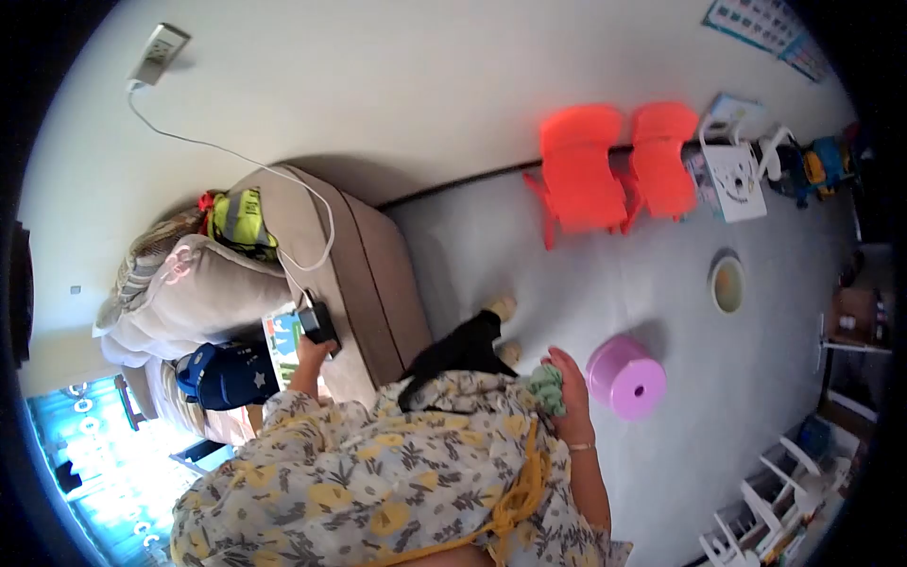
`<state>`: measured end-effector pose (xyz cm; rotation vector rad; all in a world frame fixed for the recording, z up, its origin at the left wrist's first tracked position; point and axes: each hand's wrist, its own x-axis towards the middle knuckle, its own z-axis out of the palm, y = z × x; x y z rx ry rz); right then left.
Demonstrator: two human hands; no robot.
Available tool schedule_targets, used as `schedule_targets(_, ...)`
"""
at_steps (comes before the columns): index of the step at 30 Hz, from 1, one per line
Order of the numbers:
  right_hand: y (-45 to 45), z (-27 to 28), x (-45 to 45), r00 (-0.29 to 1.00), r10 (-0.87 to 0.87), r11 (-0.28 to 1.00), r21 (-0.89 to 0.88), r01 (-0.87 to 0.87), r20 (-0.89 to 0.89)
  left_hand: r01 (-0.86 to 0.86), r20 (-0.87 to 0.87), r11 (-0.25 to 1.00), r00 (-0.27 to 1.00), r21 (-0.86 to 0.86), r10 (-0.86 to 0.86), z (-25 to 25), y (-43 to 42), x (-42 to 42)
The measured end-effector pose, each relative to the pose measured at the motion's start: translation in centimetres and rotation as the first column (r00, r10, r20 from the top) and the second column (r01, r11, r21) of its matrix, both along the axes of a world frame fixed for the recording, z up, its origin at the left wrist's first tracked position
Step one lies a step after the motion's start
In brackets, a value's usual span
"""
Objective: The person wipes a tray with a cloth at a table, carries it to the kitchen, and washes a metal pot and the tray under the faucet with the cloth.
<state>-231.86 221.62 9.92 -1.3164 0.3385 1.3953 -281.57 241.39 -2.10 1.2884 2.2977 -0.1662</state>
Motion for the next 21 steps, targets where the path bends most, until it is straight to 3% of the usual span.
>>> schedule_targets(5,-1.1,-1.5,0.3,1.0,-0.007,0.994,0.109,0.01,-0.027,-0.044,-0.063,0.999,0.997,-0.027,0.042,3.4,-0.3,2.7)
schedule_targets(9,-1.2,-1.8,0.2,0.998,-0.02,0.997,0.068,0.024,-0.06,-0.085,-0.081,0.996,0.993,0.028,0.087,3.9,-0.2,3.6)
schedule_targets(11,-1.4,-1.4,-0.1,0.999,-0.003,0.998,0.061,0.007,-0.051,-0.035,-0.058,0.986,0.997,0.165,0.045,3.5,-0.1,3.1)
schedule_targets(16,-1.8,-1.5,-0.2,0.998,0.02,0.998,0.057,-0.016,-0.056,0.0,-0.063,0.98,0.998,0.197,0.013,3.1,1.7,3.3)
schedule_targets(19,-1.4,-1.5,-0.6,1.0,0.02,0.997,0.081,-0.018,-0.024,0.023,-0.097,0.986,0.995,0.164,-0.007,6.0,1.7,5.2)
schedule_targets(21,-1.0,-1.4,-0.4,0.992,0.111,0.991,0.069,-0.114,0.055,0.027,-0.08,0.985,0.997,0.173,-0.014,6.7,1.1,5.5)
